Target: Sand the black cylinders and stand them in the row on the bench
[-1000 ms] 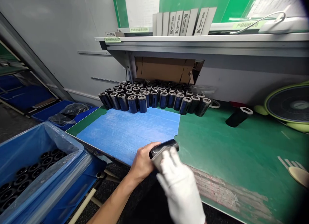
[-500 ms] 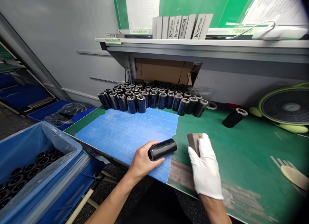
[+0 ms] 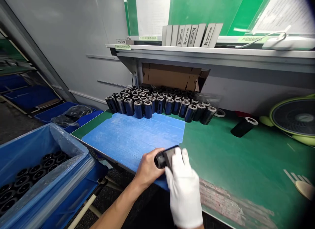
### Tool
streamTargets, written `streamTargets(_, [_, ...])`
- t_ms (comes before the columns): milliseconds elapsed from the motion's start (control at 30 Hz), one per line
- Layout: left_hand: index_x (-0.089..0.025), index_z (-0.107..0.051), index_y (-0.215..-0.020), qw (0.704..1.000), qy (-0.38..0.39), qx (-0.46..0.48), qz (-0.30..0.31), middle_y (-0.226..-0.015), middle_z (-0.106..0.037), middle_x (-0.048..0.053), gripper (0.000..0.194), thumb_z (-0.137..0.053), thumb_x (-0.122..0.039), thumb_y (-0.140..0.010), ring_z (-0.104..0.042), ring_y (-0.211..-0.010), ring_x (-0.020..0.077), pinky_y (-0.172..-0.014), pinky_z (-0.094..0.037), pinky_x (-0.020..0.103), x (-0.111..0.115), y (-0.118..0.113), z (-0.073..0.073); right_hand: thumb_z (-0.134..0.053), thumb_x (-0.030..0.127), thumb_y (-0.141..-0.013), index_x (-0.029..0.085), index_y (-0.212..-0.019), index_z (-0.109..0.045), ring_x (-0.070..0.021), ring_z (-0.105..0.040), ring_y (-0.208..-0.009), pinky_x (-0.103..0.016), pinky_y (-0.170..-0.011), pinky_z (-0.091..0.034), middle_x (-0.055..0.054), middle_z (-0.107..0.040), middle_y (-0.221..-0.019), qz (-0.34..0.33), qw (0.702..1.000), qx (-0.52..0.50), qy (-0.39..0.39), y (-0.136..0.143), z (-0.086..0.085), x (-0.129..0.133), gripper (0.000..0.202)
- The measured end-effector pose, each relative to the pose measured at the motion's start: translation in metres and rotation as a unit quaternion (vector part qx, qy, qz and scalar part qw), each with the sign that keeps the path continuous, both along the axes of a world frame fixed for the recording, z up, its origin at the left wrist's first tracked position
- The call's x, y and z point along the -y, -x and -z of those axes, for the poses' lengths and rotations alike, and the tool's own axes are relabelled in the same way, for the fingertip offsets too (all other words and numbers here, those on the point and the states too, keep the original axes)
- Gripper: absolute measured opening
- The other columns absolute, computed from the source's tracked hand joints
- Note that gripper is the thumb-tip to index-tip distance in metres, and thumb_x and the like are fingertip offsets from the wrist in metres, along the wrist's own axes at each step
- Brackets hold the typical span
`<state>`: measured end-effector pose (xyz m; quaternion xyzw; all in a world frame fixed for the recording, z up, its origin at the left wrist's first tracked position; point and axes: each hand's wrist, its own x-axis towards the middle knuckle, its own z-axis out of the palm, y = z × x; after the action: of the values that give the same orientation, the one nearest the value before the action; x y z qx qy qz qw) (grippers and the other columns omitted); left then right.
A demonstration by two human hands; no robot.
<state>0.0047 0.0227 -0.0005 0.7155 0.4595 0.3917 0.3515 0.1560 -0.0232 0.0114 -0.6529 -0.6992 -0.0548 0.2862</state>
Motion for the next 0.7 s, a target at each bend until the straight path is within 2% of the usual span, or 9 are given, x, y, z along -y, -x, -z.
streamTargets(200, [-0.021, -0.070, -0.119, 1.000, 0.000, -0.002, -0.006, -0.112, -0.077, 0.003, 0.054, -0.081, -0.020, -0.067, -0.073, -0.102, 0.0244, -0.093, -0.056, 0.032, -0.002, 0.000, -0.001, -0.037, 0.026, -0.104, 0.009, -0.154, -0.036, -0.0354, -0.031, -0.149, -0.048, -0.101, -0.051, -0.019, -0.035, -0.159, 0.022, 1.000, 0.013, -0.001, 0.003, -0.008, -0.009, 0.053])
streamTargets(333, [-0.022, -0.072, -0.116, 0.999, 0.029, 0.016, 0.008, -0.109, -0.077, 0.002, 0.046, -0.073, -0.014, -0.070, -0.073, -0.099, 0.0222, -0.087, -0.056, 0.027, -0.002, -0.001, -0.004, -0.038, 0.025, -0.103, 0.015, -0.155, -0.036, -0.0338, -0.036, -0.146, -0.042, -0.091, -0.056, -0.017, -0.034, -0.161, -0.004, 0.999, 0.040, 0.002, 0.013, -0.013, 0.007, 0.053])
streamTargets(500, [-0.018, -0.074, -0.108, 1.000, 0.027, -0.004, -0.015, -0.090, -0.077, 0.002, 0.037, -0.073, -0.017, -0.072, -0.073, -0.085, 0.0218, -0.072, -0.054, 0.024, -0.001, -0.001, -0.006, -0.042, 0.022, -0.102, 0.011, -0.153, -0.037, -0.0346, -0.043, -0.142, -0.042, -0.088, -0.055, -0.020, -0.036, -0.158, 0.024, 0.998, 0.049, 0.027, 0.025, -0.015, 0.013, 0.052])
streamTargets(600, [-0.020, -0.074, -0.114, 0.999, 0.032, 0.025, 0.016, -0.103, -0.078, 0.002, 0.037, -0.066, -0.014, -0.079, -0.073, -0.096, 0.0221, -0.083, -0.055, 0.025, -0.001, -0.001, -0.006, -0.039, 0.026, -0.103, 0.012, -0.149, -0.043, -0.0338, -0.045, -0.140, -0.037, -0.070, -0.055, -0.017, -0.045, -0.154, 0.005, 0.996, 0.086, -0.027, 0.030, -0.012, 0.013, 0.049])
streamTargets(700, [-0.020, -0.074, -0.116, 0.999, 0.019, 0.028, 0.009, -0.108, -0.078, 0.004, 0.035, -0.062, -0.014, -0.083, -0.073, -0.099, 0.0237, -0.085, -0.055, 0.026, -0.002, 0.000, -0.005, -0.040, 0.027, -0.103, 0.012, -0.149, -0.043, -0.0340, -0.051, -0.135, -0.039, -0.075, -0.056, -0.019, -0.044, -0.154, 0.021, 0.996, 0.084, -0.024, 0.034, -0.011, 0.014, 0.049])
